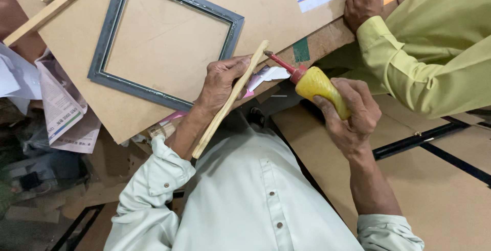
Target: The person applies glue from a yellow squeeze bottle along the inner edge of a picture frame, then picks up thin wooden strips and presses them into the glued frame edge. They repeat this on additional frames, repositioning and stacking finished frames on the workbench.
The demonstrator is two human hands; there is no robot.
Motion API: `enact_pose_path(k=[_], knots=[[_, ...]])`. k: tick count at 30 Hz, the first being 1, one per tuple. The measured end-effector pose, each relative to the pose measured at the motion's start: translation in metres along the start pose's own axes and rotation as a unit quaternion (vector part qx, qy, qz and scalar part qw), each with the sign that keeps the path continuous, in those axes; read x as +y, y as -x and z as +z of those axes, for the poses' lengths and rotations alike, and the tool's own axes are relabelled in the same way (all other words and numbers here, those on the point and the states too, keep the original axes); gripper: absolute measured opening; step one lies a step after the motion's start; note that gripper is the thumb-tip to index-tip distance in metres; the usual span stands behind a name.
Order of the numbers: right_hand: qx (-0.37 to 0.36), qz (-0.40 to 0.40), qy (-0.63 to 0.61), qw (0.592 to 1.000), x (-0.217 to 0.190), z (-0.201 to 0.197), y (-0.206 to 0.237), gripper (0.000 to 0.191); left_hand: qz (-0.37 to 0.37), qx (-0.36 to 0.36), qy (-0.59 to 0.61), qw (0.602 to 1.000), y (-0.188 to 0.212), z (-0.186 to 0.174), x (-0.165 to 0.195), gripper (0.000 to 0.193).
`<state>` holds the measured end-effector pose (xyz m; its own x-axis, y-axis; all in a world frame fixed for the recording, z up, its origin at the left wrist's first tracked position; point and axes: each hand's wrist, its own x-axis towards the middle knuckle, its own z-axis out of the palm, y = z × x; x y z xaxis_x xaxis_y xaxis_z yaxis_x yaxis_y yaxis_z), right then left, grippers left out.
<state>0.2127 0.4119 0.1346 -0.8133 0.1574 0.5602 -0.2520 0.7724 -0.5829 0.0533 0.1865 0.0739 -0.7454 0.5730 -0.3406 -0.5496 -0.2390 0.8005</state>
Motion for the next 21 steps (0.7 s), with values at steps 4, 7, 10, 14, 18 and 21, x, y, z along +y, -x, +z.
enact_pose_path(k=[4,7,10,14,18,21], knots=[[-0.016,0.005,0.027,0.999,0.003,-0.01,-0.005,0.038,-0.012,-0.001,0.007,1.0,-0.001,0.013,-0.002,0.035],[-0.032,-0.019,0.018,0.999,0.003,-0.018,-0.008,0.039,-0.003,-0.008,0.015,1.0,-0.003,0.02,-0.002,0.035],[-0.026,-0.002,0.031,0.999,0.004,-0.024,-0.008,0.038,0.003,-0.009,0.035,0.999,-0.004,0.025,-0.002,0.034],[-0.025,-0.032,0.024,0.999,0.008,-0.029,-0.008,0.039,-0.013,0.005,0.062,0.998,-0.005,0.03,-0.001,0.034],[-0.022,-0.019,0.055,0.998,0.009,-0.031,-0.011,0.039,-0.014,-0.011,0.069,0.997,-0.005,0.032,0.0,0.034],[-0.044,-0.055,0.01,0.997,0.004,-0.032,-0.013,0.039,-0.004,-0.006,0.06,0.998,-0.006,0.031,-0.001,0.034]])
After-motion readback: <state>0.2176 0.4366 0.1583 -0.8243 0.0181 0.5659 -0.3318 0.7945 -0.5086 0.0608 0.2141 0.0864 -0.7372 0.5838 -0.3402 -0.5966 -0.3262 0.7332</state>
